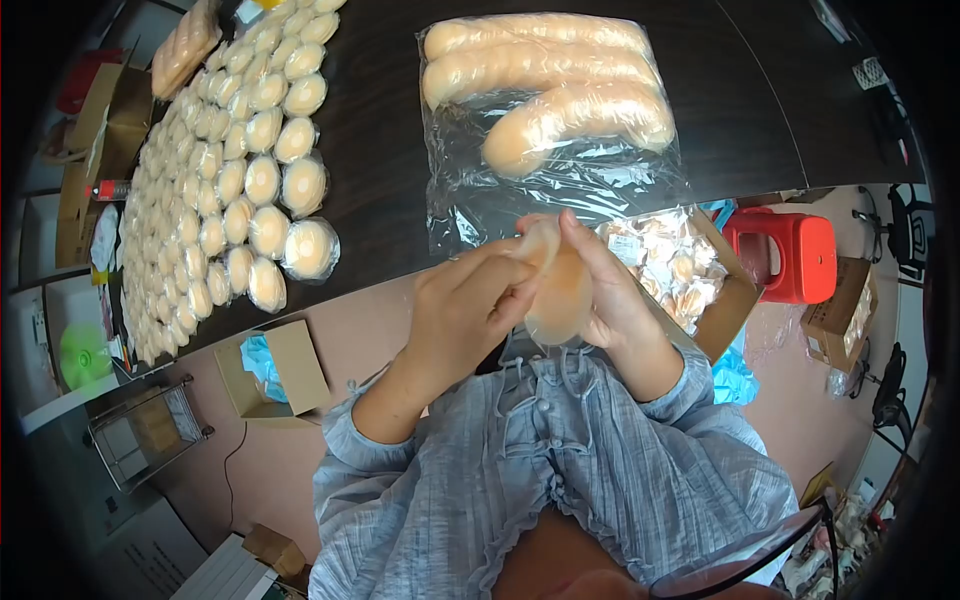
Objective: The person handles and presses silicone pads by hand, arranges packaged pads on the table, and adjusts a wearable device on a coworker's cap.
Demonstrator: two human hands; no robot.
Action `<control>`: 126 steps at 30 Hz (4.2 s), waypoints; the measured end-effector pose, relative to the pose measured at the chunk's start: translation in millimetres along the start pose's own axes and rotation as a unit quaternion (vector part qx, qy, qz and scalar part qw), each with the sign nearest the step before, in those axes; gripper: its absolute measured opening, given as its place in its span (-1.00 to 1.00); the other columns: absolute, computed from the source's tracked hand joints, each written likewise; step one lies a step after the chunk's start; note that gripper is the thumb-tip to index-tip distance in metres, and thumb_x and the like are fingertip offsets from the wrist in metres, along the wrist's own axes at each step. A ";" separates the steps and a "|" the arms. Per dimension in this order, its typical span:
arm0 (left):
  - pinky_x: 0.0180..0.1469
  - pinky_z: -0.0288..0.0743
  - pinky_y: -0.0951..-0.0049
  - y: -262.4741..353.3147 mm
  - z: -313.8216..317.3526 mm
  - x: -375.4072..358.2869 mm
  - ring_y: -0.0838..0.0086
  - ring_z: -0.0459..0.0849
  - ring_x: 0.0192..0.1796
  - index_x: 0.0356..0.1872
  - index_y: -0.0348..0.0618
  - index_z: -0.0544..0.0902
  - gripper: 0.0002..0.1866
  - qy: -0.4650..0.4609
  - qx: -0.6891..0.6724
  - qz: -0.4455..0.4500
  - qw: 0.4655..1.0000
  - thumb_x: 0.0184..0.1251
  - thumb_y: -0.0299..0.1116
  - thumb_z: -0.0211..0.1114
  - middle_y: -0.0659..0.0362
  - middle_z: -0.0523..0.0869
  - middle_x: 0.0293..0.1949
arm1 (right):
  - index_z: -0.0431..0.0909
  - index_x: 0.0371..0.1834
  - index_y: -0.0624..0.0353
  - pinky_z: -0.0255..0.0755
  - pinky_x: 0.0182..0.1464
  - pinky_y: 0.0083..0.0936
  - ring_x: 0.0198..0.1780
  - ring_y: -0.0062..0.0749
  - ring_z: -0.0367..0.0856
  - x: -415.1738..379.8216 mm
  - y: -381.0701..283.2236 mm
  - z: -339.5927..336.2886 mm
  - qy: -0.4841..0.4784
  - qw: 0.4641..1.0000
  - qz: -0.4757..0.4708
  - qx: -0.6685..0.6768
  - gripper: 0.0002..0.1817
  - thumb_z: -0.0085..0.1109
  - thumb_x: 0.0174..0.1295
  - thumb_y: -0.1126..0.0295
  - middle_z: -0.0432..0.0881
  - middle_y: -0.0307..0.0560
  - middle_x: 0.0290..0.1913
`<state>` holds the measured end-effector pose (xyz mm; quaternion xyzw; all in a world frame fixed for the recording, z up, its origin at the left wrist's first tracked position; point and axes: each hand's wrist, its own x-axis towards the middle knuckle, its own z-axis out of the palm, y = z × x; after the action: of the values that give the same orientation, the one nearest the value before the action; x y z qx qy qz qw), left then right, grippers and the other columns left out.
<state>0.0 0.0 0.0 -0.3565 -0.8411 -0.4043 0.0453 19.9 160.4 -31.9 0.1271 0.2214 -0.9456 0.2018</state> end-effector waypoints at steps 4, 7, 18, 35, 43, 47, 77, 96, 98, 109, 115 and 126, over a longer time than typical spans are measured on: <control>-0.39 0.47 0.58 4.0 -0.8 -1.2 0.45 0.64 -0.39 -0.26 -0.09 0.61 -0.74 0.022 0.079 0.032 0.996 -0.06 -0.50 0.33 0.11 0.66 -0.10 | 0.45 -0.07 0.22 0.59 -0.30 -0.51 -0.21 -0.25 0.64 0.5 3.1 2.3 0.073 0.994 0.028 0.071 -0.62 -0.05 0.35 0.09 0.59 0.18 -0.12; -0.41 0.47 0.57 4.8 2.3 -1.4 0.47 0.62 -0.42 -0.26 -0.11 0.61 -0.74 0.018 0.080 0.049 0.995 -0.07 -0.52 0.32 0.12 0.67 -0.13 | 0.45 -0.08 0.25 0.59 -0.27 -0.49 -0.21 -0.24 0.64 1.5 4.8 0.9 0.078 0.993 0.034 0.078 -0.61 -0.06 0.36 0.10 0.59 0.19 -0.13; -0.47 0.38 0.56 3.3 -3.7 -7.1 0.41 0.54 -0.51 -0.31 -0.17 0.64 -0.77 -0.008 -0.062 -0.061 0.996 -0.09 -0.56 0.31 0.13 0.68 -0.23 | 0.44 -0.13 0.30 0.61 -0.24 -0.44 -0.22 -0.22 0.64 2.5 9.9 0.3 0.079 0.993 0.025 0.085 -0.59 -0.13 0.39 0.09 0.58 0.23 -0.19; -0.52 0.34 0.60 -3.2 12.4 -10.9 0.52 0.44 -0.58 -0.33 -0.18 0.63 -0.76 0.018 0.005 0.015 1.000 -0.13 -0.57 0.34 0.20 0.65 -0.32 | 0.41 -0.08 0.30 0.63 -0.18 -0.27 -0.18 -0.12 0.63 4.0 16.8 -13.3 0.002 0.995 -0.002 0.097 -0.57 -0.22 0.43 0.09 0.55 0.22 -0.13; -0.47 0.36 0.58 -5.6 2.1 -12.6 0.52 0.50 -0.51 -0.33 -0.19 0.61 -0.76 -0.010 -0.151 -0.116 0.982 -0.12 -0.61 0.33 0.19 0.64 -0.32 | 0.33 -0.01 0.37 0.64 -0.21 -0.43 -0.23 -0.26 0.64 -2.5 11.7 8.8 0.031 0.998 -0.005 0.059 -0.57 -0.18 0.43 0.13 0.54 0.19 -0.13; -0.44 0.38 0.58 -6.2 10.0 -17.1 0.54 0.54 -0.46 -0.22 -0.19 0.57 -0.70 -0.018 -0.068 -0.081 0.994 -0.07 -0.62 0.31 0.17 0.64 -0.27 | 0.33 0.01 0.38 0.62 -0.23 -0.47 -0.27 -0.31 0.64 -5.0 14.8 6.4 0.034 0.998 0.002 0.046 -0.57 -0.17 0.43 0.14 0.54 0.17 -0.13; -0.07 0.46 0.59 -24.1 4.8 -40.3 0.42 0.57 -0.07 0.16 -0.34 0.29 -0.54 0.270 -0.448 -0.245 0.816 0.24 -0.61 0.17 -0.06 0.51 0.03 | 0.40 -0.01 0.32 0.36 0.11 -0.32 0.02 -0.13 0.51 66.3 -34.4 5.7 -0.103 0.819 -0.273 -0.494 -0.67 -0.10 0.15 0.44 0.50 0.11 -0.03; -0.03 0.49 0.37 -31.7 -7.0 -4.7 0.27 0.63 -0.08 -0.01 -0.27 0.49 -0.57 0.047 0.141 0.081 0.986 -0.02 -0.54 0.26 0.06 0.60 -0.03 | 0.35 0.15 0.32 0.25 0.22 -0.33 0.13 -0.19 0.45 19.8 8.3 12.7 -0.121 0.988 0.046 0.087 -0.56 -0.21 0.33 0.25 0.45 0.11 0.14; -0.09 0.50 0.40 -37.5 -26.9 6.7 0.30 0.65 -0.15 -0.01 -0.27 0.49 -0.53 0.028 0.141 0.079 0.986 -0.06 -0.55 0.27 0.08 0.63 -0.09 | 0.37 0.13 0.31 0.23 0.24 -0.30 0.17 -0.15 0.43 23.4 4.9 17.8 -0.119 0.992 0.016 -0.026 -0.58 -0.17 0.31 0.26 0.43 0.12 0.15; -0.31 0.51 0.44 -272.9 -67.5 240.5 0.26 0.65 -0.39 -0.22 -0.14 0.57 -0.81 0.177 0.486 0.171 0.839 0.13 -0.38 0.15 0.12 0.68 -0.34 | 0.31 0.23 0.18 0.01 0.33 0.03 0.32 0.09 0.23 76.4 -61.6 0.5 -0.110 0.295 -0.290 -0.904 -0.39 0.11 0.00 0.41 0.31 0.24 0.25; -0.20 0.51 0.41 -357.0 -55.1 311.2 0.28 0.66 -0.26 -0.25 -0.15 0.56 -0.83 0.180 0.574 0.164 0.782 0.17 -0.35 0.11 0.16 0.68 -0.29 | 0.40 0.14 0.12 0.20 0.20 0.09 0.26 0.13 0.29 103.5 -88.0 -9.6 -0.113 0.273 -0.316 -0.901 -0.46 0.14 -0.01 0.39 0.37 0.27 0.17; 0.01 0.46 0.29 -378.6 -61.8 312.3 0.13 0.55 0.07 0.08 -0.31 0.42 -0.58 0.025 0.526 0.028 0.850 0.15 -0.41 0.03 -0.02 0.55 0.04 | 0.37 0.20 -0.03 0.23 0.16 -0.07 0.09 -0.04 0.35 129.9 -100.1 1.2 -0.150 0.234 -0.214 -0.936 -0.29 0.30 -0.15 0.19 0.37 0.14 0.13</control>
<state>-485.6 -26.8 -90.1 -0.2922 -0.9161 0.0913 0.2588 -139.2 199.8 -36.9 -0.3484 0.9342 -0.0765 -0.0027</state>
